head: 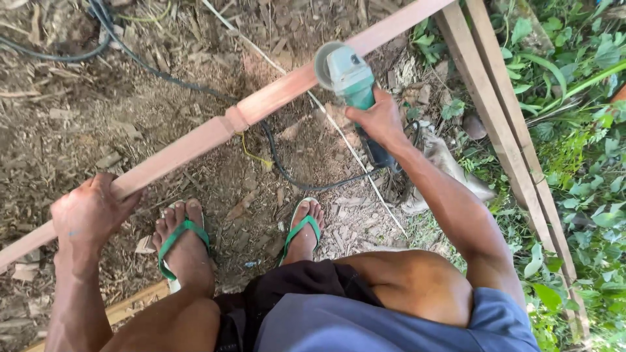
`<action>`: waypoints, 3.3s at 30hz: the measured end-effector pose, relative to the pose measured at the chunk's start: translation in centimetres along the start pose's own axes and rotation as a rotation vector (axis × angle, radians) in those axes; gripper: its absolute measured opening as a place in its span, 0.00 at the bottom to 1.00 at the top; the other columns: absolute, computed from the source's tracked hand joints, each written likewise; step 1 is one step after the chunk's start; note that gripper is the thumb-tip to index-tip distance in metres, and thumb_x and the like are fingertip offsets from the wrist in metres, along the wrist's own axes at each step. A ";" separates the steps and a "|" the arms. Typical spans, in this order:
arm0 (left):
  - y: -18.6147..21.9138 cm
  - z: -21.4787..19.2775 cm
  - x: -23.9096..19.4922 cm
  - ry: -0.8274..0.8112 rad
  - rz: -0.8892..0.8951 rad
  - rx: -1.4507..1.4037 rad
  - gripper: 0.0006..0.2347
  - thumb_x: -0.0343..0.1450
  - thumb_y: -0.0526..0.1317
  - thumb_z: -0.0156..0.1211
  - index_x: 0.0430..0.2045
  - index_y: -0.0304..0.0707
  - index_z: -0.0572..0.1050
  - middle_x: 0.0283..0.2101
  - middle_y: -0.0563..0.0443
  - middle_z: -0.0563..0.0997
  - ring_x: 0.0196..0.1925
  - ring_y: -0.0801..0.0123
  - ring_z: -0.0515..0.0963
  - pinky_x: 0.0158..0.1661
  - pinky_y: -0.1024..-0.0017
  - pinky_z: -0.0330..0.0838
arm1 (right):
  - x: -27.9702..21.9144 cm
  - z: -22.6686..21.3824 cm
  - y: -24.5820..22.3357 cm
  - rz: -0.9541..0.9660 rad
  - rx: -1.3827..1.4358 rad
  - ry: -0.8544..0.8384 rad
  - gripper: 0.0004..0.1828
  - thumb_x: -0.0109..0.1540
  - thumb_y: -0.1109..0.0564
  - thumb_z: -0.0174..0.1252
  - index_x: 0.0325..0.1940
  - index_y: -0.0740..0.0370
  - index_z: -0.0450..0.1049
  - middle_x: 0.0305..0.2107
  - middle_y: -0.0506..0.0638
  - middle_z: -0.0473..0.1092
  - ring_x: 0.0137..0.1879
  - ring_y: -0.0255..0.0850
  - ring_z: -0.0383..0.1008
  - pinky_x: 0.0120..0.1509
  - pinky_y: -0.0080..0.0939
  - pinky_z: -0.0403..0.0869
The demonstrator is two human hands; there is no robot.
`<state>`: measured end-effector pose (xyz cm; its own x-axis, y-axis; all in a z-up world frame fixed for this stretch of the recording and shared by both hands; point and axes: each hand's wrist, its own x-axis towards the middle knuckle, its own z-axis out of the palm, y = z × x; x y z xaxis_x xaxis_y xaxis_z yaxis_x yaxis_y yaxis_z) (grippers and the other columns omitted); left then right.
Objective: Sanding and shaping a wooden beam using a handheld angle grinder
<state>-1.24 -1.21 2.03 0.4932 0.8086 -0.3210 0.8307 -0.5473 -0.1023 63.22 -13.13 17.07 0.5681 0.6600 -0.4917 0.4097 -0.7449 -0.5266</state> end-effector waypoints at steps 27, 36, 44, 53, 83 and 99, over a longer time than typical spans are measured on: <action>0.3 0.3 0.0 0.022 0.006 -0.140 0.25 0.91 0.74 0.71 0.50 0.55 0.84 0.30 0.67 0.88 0.23 0.75 0.87 0.26 0.70 0.85 | -2.3 2.3 -1.8 -0.095 -0.151 -0.030 0.36 0.61 0.40 0.81 0.68 0.56 0.81 0.49 0.48 0.86 0.47 0.37 0.82 0.48 0.41 0.85; 0.3 2.1 0.0 0.071 0.020 -0.073 0.26 0.91 0.80 0.68 0.51 0.63 0.83 0.30 0.73 0.87 0.22 0.85 0.84 0.22 0.80 0.75 | -3.5 3.5 -3.4 -0.072 -0.153 -0.064 0.31 0.63 0.42 0.82 0.66 0.52 0.80 0.48 0.47 0.85 0.46 0.37 0.80 0.49 0.41 0.82; 0.5 4.4 0.3 0.115 0.021 -0.051 0.28 0.90 0.83 0.64 0.53 0.64 0.84 0.36 0.72 0.90 0.23 0.87 0.86 0.21 0.82 0.73 | -4.4 4.4 -4.3 -0.077 -0.224 -0.082 0.29 0.64 0.37 0.81 0.60 0.50 0.80 0.44 0.45 0.83 0.44 0.37 0.76 0.46 0.43 0.78; 0.7 1.0 -0.3 0.106 0.051 -0.075 0.27 0.89 0.79 0.69 0.53 0.59 0.85 0.35 0.67 0.89 0.27 0.79 0.87 0.27 0.72 0.83 | -5.6 5.8 -5.4 -0.103 -0.231 -0.181 0.35 0.67 0.40 0.79 0.73 0.54 0.76 0.59 0.52 0.84 0.60 0.46 0.86 0.64 0.50 0.93; 0.5 1.3 -0.6 0.085 0.051 -0.031 0.28 0.90 0.81 0.65 0.56 0.62 0.84 0.32 0.70 0.85 0.26 0.82 0.84 0.28 0.76 0.81 | -6.3 7.0 -7.9 -0.069 -0.159 -0.273 0.39 0.67 0.45 0.78 0.79 0.55 0.74 0.62 0.51 0.84 0.62 0.43 0.88 0.67 0.43 0.94; 0.8 1.9 -0.9 0.130 0.024 0.001 0.26 0.84 0.81 0.75 0.54 0.66 0.84 0.33 0.69 0.82 0.29 0.83 0.82 0.28 0.76 0.81 | -5.7 7.0 -8.2 -0.071 -0.150 -0.273 0.41 0.66 0.48 0.80 0.81 0.57 0.75 0.62 0.52 0.86 0.59 0.42 0.90 0.65 0.43 0.93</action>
<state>-1.45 -2.77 0.48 0.5425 0.8162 -0.1988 0.8179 -0.5672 -0.0968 51.63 -10.07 19.29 0.3299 0.6973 -0.6364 0.5536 -0.6889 -0.4679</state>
